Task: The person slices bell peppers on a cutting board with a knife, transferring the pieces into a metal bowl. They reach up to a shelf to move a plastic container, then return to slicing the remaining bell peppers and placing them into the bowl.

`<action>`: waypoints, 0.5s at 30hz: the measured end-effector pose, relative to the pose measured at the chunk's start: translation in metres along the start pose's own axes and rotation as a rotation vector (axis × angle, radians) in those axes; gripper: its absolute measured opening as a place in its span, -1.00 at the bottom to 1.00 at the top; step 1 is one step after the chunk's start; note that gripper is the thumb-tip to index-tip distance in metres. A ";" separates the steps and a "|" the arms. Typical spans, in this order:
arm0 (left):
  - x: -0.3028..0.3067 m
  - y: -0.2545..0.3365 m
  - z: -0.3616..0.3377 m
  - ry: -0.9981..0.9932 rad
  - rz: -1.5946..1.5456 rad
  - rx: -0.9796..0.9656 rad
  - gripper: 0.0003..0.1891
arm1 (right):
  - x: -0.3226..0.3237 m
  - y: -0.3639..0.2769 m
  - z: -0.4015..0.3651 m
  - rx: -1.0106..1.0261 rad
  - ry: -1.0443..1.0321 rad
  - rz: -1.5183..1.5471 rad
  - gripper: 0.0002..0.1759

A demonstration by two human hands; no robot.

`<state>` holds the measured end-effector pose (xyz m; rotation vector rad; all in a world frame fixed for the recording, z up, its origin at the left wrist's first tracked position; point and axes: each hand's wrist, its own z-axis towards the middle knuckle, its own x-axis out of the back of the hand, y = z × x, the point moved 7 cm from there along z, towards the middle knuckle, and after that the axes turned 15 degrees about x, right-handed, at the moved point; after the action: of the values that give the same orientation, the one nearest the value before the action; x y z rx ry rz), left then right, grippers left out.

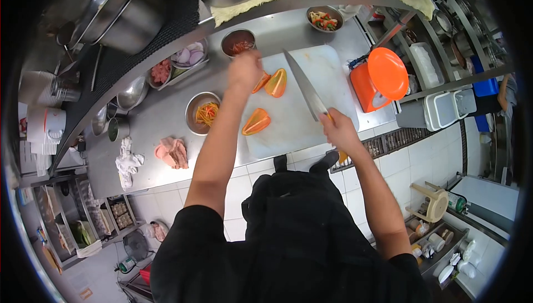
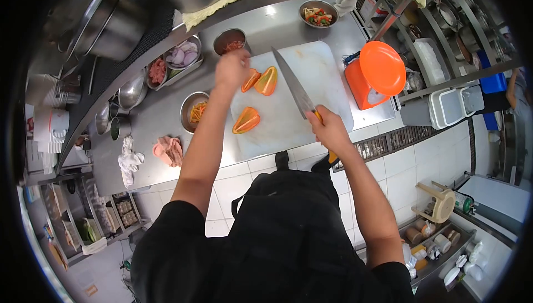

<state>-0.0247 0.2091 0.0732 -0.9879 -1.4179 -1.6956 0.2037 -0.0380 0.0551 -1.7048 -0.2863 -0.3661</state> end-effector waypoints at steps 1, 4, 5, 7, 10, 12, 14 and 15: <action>-0.015 0.016 -0.022 -0.091 0.127 -0.109 -0.80 | 0.003 0.014 -0.013 -0.048 0.021 0.047 -0.61; -0.051 0.026 -0.074 -0.150 0.286 -0.268 -0.74 | 0.008 0.049 -0.053 -0.154 0.077 0.156 -0.62; -0.060 0.024 -0.082 -0.131 0.302 -0.293 -0.73 | 0.008 0.059 -0.065 -0.164 0.092 0.168 -0.62; -0.061 0.023 -0.081 -0.099 0.252 -0.287 -0.72 | 0.006 0.070 -0.085 -0.173 0.126 0.214 -0.62; -0.067 0.024 -0.074 -0.010 0.253 -0.338 -0.73 | 0.003 0.075 -0.106 -0.195 0.139 0.208 -0.62; -0.061 0.032 -0.072 -0.011 0.268 -0.339 -0.78 | 0.002 0.077 -0.113 -0.219 0.141 0.215 -0.62; -0.053 0.038 -0.076 -0.091 0.274 -0.290 -0.84 | 0.001 0.078 -0.121 -0.235 0.137 0.193 -0.61; -0.043 0.048 -0.078 -0.148 0.255 -0.292 -0.83 | 0.003 0.075 -0.123 -0.232 0.141 0.180 -0.60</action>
<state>0.0281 0.1265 0.0479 -1.4164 -1.0950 -1.6931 0.2255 -0.1718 0.0059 -1.9051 0.0145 -0.3957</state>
